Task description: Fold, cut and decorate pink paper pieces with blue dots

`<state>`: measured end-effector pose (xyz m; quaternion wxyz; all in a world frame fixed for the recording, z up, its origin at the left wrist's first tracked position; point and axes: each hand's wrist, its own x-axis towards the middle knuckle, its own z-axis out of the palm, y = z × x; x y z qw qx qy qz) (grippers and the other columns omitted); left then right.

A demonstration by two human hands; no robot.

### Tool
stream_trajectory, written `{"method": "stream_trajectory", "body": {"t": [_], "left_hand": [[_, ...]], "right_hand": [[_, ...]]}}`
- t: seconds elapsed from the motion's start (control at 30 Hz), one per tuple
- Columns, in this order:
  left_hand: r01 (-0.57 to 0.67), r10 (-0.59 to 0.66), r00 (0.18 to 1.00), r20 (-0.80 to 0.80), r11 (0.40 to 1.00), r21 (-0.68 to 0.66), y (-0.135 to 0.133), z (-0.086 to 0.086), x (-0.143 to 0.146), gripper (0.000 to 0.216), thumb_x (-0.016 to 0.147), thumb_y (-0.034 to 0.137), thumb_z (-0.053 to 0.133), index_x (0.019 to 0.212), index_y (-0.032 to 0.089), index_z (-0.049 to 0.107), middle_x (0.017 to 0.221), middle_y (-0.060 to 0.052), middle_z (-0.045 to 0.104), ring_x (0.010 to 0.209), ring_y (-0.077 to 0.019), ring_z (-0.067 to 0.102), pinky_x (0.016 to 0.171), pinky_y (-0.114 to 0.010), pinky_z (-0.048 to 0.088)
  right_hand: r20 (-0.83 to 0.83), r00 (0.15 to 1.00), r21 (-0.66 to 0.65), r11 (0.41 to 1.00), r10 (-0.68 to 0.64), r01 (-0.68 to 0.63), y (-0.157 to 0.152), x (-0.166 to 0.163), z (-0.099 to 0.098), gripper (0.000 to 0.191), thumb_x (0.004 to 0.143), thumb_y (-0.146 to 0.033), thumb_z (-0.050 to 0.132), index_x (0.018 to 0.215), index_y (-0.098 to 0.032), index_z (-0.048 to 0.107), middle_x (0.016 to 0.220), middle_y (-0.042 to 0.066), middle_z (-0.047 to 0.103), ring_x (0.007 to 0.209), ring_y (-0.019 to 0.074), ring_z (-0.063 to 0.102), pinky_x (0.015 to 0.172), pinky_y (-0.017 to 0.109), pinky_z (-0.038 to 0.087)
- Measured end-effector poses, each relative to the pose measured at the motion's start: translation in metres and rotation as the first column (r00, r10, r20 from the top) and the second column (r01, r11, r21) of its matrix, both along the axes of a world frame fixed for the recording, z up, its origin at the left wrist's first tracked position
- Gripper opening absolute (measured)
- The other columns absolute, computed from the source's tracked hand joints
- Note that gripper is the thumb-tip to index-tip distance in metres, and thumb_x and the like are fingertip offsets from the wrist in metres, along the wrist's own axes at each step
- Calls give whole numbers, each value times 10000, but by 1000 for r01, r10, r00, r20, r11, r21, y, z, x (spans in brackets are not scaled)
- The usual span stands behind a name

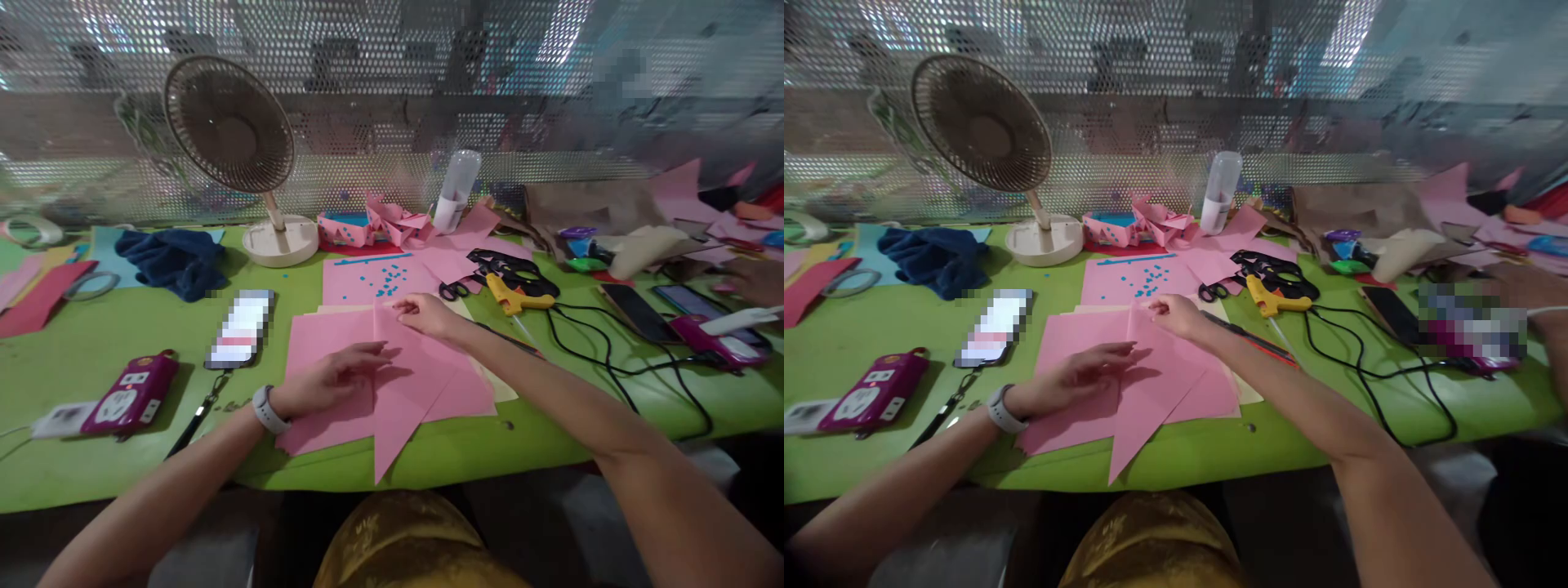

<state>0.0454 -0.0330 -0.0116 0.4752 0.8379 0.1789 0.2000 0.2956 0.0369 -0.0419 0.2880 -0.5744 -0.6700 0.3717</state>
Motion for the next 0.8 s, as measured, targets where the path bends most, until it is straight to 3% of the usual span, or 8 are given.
{"method": "stream_trajectory", "body": {"t": [0.1, 0.17, 0.23, 0.37, 0.47, 0.57, 0.8], "left_hand": [[8, 13, 995, -102, 979, 203, 0, -3, 2, 472, 961, 116, 435, 1399, 286, 478, 1493, -55, 447, 1427, -211, 329, 1123, -437, 394], [-15, 76, 986, -150, 929, 371, 1, -6, 3, 456, 971, 141, 430, 1411, 258, 463, 1473, -76, 471, 1370, -207, 425, 1102, -402, 422], [20, 105, 975, -195, 836, 548, 4, -8, 4, 426, 988, 165, 407, 1406, 227, 462, 1434, -100, 513, 1298, -211, 513, 1067, -395, 457], [186, 47, 965, -257, 568, 801, 11, -8, 6, 359, 993, 137, 365, 1317, 150, 519, 1329, -142, 600, 1200, -237, 593, 986, -400, 513], [229, 14, 966, -260, 426, 875, 13, -7, 13, 345, 978, 87, 349, 1270, 96, 533, 1221, -176, 655, 1135, -244, 631, 938, -410, 537], [279, -4, 956, -295, 334, 900, 13, -5, 19, 353, 962, 55, 335, 1246, 69, 544, 1179, -198, 667, 1094, -249, 652, 904, -412, 550], [318, -2, 944, -329, 253, 914, 18, 3, 21, 362, 945, 49, 362, 1245, 67, 565, 1198, -197, 665, 1065, -248, 668, 885, -400, 564]], "right_hand": [[-27, 998, 26, 998, 52, -51, -4, -6, -4, 300, 755, -94, 616, 1040, -137, 698, 964, 75, 717, 844, 157, 643, 811, 289, 499], [-48, 996, 35, 997, 75, -74, -5, -8, -6, 305, 758, -87, 608, 1044, -142, 699, 975, 68, 721, 859, 153, 648, 825, 291, 503], [-67, 994, 35, 996, 89, -86, -3, -8, -7, 290, 755, -84, 614, 1027, -130, 704, 970, 76, 724, 858, 154, 651, 830, 297, 508], [-118, 988, 26, 995, 103, -101, -1, -5, -9, 255, 761, -78, 619, 999, -106, 707, 958, 96, 728, 846, 147, 661, 839, 302, 515], [-159, 981, 27, 994, 112, -109, -3, -3, -8, 248, 761, -68, 622, 987, -122, 707, 950, 81, 733, 854, 138, 665, 857, 303, 514], [-194, 974, 27, 993, 117, -114, -6, -3, -7, 227, 765, -77, 628, 971, -131, 706, 952, 73, 736, 871, 137, 670, 874, 307, 513], [-213, 974, 30, 997, 78, -74, -19, 5, 2, 191, 793, -115, 606, 957, -137, 701, 942, 73, 733, 879, 146, 668, 872, 323, 513]]}}
